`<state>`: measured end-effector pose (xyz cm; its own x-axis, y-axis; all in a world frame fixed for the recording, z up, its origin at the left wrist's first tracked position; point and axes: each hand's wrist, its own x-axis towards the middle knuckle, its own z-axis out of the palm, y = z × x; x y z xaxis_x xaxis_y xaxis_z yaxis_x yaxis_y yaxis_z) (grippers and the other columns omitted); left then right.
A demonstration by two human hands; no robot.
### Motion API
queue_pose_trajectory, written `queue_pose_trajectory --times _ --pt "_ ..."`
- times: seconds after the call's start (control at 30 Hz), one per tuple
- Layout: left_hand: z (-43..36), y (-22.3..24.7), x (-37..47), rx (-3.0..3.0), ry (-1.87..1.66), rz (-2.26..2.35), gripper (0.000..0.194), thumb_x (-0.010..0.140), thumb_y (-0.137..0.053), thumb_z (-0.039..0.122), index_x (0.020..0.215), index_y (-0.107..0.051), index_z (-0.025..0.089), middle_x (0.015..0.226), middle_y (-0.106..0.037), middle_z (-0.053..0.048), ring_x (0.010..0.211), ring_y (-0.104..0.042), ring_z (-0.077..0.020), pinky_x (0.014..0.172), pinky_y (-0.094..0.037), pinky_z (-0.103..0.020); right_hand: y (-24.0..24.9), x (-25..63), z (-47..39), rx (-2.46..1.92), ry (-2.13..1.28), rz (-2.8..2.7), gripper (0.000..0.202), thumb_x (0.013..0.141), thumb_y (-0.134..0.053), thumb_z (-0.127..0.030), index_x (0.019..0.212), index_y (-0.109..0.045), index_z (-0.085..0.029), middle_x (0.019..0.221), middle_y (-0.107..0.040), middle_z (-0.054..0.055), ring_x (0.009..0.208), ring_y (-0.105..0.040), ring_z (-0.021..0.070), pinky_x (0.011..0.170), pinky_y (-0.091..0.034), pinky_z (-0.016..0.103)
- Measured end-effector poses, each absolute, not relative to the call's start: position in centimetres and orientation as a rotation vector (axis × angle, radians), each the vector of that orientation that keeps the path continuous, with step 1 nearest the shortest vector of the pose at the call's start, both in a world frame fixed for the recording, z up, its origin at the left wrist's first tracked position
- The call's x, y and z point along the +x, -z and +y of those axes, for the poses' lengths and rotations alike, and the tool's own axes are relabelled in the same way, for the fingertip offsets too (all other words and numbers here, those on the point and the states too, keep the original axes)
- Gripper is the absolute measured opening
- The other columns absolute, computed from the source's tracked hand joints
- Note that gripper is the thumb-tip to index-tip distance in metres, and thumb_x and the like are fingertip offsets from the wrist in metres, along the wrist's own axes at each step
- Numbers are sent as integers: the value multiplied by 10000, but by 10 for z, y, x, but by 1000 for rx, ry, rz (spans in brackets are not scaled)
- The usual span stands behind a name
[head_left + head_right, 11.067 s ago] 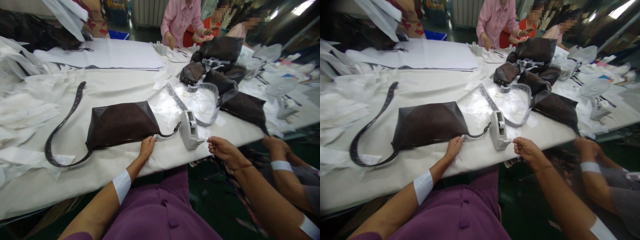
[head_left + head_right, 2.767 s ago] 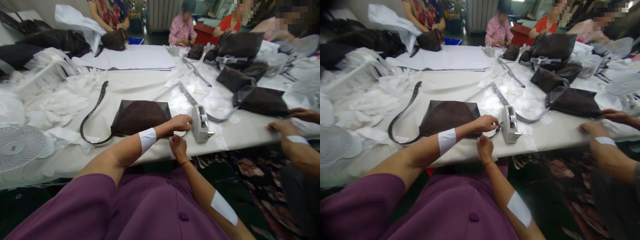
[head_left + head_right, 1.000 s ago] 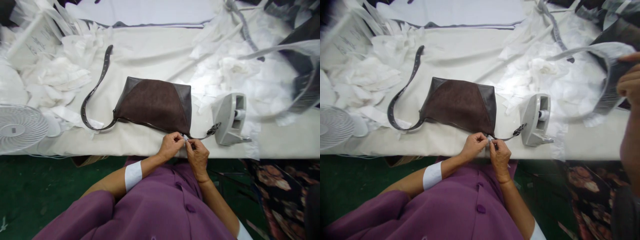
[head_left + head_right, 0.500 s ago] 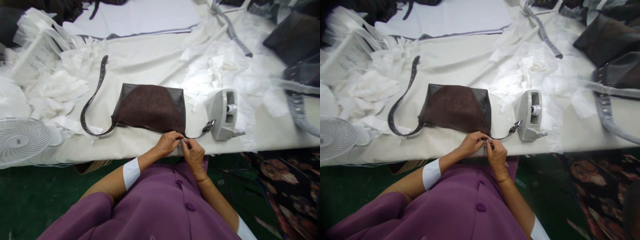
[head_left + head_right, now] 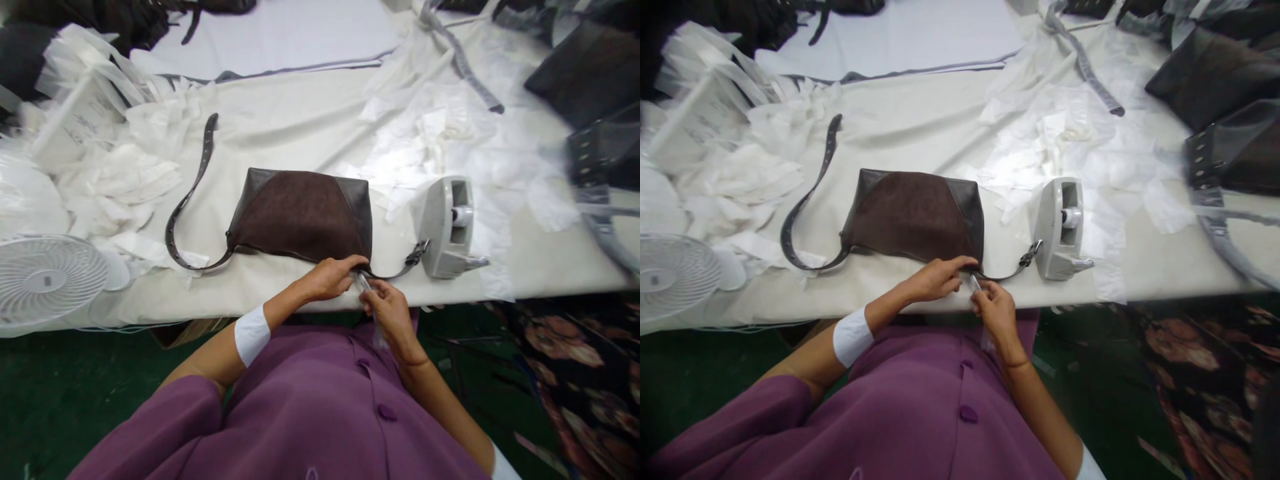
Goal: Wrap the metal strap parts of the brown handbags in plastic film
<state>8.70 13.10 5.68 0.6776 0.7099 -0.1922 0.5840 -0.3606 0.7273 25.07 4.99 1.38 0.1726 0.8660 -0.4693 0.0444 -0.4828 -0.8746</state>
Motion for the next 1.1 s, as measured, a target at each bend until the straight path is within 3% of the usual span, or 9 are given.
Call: queue_pose_trajectory --times 0.17,0.33,0.43,0.63,0.8,0.9,1.0,1.1 --pt "117 -47 64 1734 -482 1177 385 782 -434 121 1132 -585 175 722 -664 3 667 -600 -115 666 -430 -212 -16 245 55 -1328 -1823 -239 322 581 -723 -149 891 -637 -153 726 -644 6 505 -529 86 477 -447 213" --pt "94 -43 49 1594 -551 1249 296 776 -454 144 1007 -638 166 732 -669 -2 607 -540 -97 604 -400 -201 -18 244 67 -1143 -1995 72 168 740 -661 -275 850 -648 -149 648 -599 -3 464 -475 69 429 -416 192" --pt "78 -47 39 1488 -537 1280 298 777 -442 149 994 -646 159 742 -674 -7 553 -494 -87 552 -380 -198 -19 239 74 -1143 -2051 133 188 789 -627 -335 829 -645 -153 615 -565 -6 447 -470 74 411 -411 198" --pt "57 -54 12 1362 -615 1401 276 758 -465 135 941 -671 154 726 -673 -17 571 -510 -91 571 -399 -204 -9 221 82 -1324 -1794 -134 208 702 -697 -319 739 -615 -132 505 -468 -50 341 -358 31 325 -289 152" --pt "53 -55 -32 1194 -913 1663 238 782 -462 162 932 -647 161 785 -669 -20 595 -557 -103 579 -445 -220 1 217 80 -1409 -1713 -195 294 608 -742 -358 627 -539 -147 451 -390 -77 305 -294 10 299 -233 126" --pt "79 -62 -75 1272 -1098 1882 213 798 -468 176 903 -653 176 836 -678 -25 683 -598 -126 664 -474 -245 6 220 78 -1431 -1697 -262 343 599 -747 -433 618 -530 -169 448 -363 -76 312 -276 19 292 -224 138" --pt "138 -81 -129 1505 -1145 2092 198 809 -486 170 895 -664 187 917 -683 -36 832 -611 -151 784 -463 -266 3 225 83 -1502 -1569 -470 340 616 -717 -509 622 -557 -208 500 -448 -27 364 -361 75 297 -286 196" --pt "211 -101 -180 1580 -1003 2241 147 768 -542 89 851 -645 153 931 -673 -49 889 -588 -146 879 -413 -258 -16 229 94 -1633 -1421 -797 325 674 -662 -530 641 -590 -215 647 -575 27 545 -544 160 430 -476 267"
